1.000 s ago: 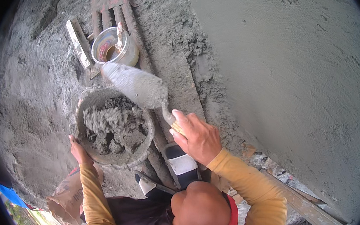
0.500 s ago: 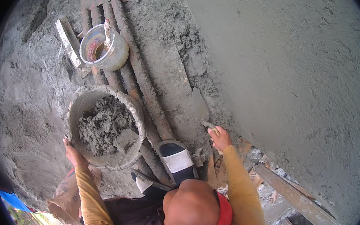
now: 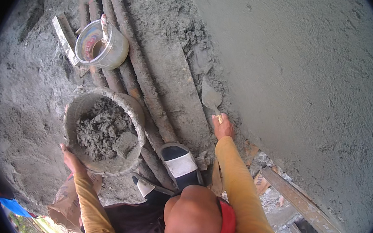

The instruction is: The person scoops wet cement from a bucket with a trowel and applies it to a vertical wall surface, smoothing it in place. The person repeatedly refills the trowel from the bucket and spreads the cement along the wall.

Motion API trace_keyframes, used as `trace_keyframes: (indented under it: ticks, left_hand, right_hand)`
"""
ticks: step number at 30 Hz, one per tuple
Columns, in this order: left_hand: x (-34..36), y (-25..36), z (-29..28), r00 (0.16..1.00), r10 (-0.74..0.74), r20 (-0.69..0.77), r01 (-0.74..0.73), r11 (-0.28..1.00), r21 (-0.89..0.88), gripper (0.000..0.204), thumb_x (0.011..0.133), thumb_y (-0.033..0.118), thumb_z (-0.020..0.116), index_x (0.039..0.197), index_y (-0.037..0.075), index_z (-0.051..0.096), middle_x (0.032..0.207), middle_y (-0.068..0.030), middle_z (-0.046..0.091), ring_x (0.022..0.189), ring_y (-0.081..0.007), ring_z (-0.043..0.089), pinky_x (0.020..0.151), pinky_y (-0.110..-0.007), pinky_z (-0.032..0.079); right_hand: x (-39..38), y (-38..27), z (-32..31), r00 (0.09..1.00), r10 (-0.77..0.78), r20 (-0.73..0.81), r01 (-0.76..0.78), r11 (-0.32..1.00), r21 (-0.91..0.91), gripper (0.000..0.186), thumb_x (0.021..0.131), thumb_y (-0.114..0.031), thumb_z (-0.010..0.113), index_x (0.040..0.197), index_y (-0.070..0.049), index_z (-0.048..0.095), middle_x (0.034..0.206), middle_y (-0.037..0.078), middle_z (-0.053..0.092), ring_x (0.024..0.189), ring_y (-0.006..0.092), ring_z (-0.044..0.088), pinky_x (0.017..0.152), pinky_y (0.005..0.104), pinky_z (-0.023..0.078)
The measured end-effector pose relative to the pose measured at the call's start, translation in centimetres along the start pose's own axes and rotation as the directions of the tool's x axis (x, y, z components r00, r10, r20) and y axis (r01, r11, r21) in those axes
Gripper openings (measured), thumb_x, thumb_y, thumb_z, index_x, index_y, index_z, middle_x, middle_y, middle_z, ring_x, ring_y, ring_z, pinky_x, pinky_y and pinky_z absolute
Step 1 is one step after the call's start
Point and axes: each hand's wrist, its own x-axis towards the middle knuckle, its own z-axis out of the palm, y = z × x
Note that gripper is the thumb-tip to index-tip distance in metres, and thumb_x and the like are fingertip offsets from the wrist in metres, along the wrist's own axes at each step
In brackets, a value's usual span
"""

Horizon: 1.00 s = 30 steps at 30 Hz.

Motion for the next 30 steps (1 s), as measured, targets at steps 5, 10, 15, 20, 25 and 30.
trace_keyframes:
  ticks: [5,10,15,20,25,30]
  left_hand:
    - [-1.0,0.7,0.9,0.998,0.058,-0.015,-0.058,0.998,-0.006,0.062,0.093,0.041,0.041,0.131,-0.007,0.037,0.118,-0.0088,0.050,0.104,-0.0175,0.045,0.094,-0.027,0.032]
    - [-0.8,0.5,0.8,0.997,0.067,-0.025,-0.068,0.997,-0.028,0.060,0.093,0.038,0.040,0.132,-0.007,0.035,0.129,-0.0116,0.045,0.112,-0.0180,0.044,0.098,-0.029,0.030]
    - [-0.1,-0.3,0.7,0.994,0.104,-0.026,-0.105,0.994,-0.018,0.060,0.093,0.039,0.041,0.130,-0.008,0.039,0.126,-0.0120,0.047,0.111,-0.0188,0.044,0.098,-0.030,0.031]
    - [-0.9,0.5,0.7,0.994,0.099,-0.046,-0.099,0.995,-0.014,0.057,0.092,0.040,0.042,0.120,-0.008,0.048,0.113,-0.0103,0.052,0.103,-0.0184,0.045,0.094,-0.029,0.032]
    - [-1.2,0.7,1.3,0.997,0.069,-0.046,-0.071,0.997,-0.031,0.054,0.091,0.044,0.043,0.107,-0.006,0.055,0.103,-0.0083,0.052,0.096,-0.0178,0.045,0.090,-0.028,0.033]
    - [-0.6,0.7,0.4,1.000,-0.025,-0.016,0.025,0.999,-0.035,0.051,0.091,0.044,0.044,0.103,-0.005,0.055,0.100,-0.0057,0.050,0.093,-0.0165,0.045,0.089,-0.029,0.035]
  right_hand:
    - [-1.4,0.6,0.3,0.998,0.055,-0.041,-0.053,0.997,0.058,0.054,0.080,-0.046,0.056,0.115,-0.006,0.053,0.098,0.023,0.061,0.094,0.0396,0.057,0.080,0.0441,0.044]
    - [-0.6,0.4,-1.5,1.000,-0.024,0.003,0.024,0.991,0.132,0.053,0.079,-0.045,0.058,0.114,-0.006,0.054,0.097,0.024,0.061,0.093,0.0388,0.057,0.080,0.0430,0.044]
    - [-0.4,-0.3,-0.5,0.998,0.033,0.060,-0.049,0.959,0.280,0.052,0.080,-0.043,0.058,0.113,-0.003,0.055,0.094,0.024,0.061,0.090,0.0381,0.059,0.078,0.0408,0.045]
    - [-1.4,-3.4,-1.8,0.947,0.070,0.313,-0.187,0.912,0.364,0.053,0.079,-0.044,0.058,0.111,-0.002,0.055,0.094,0.022,0.061,0.090,0.0370,0.059,0.077,0.0405,0.045]
    - [3.5,-1.6,0.0,0.990,-0.034,0.134,0.003,0.975,0.223,0.050,0.079,-0.044,0.058,0.108,-0.003,0.057,0.095,0.022,0.061,0.090,0.0377,0.058,0.076,0.0439,0.044]
    - [6.5,-8.1,-1.2,0.995,-0.092,0.047,0.093,0.995,-0.027,0.048,0.078,-0.044,0.058,0.106,-0.005,0.056,0.098,0.022,0.061,0.092,0.0400,0.057,0.079,0.0453,0.044]
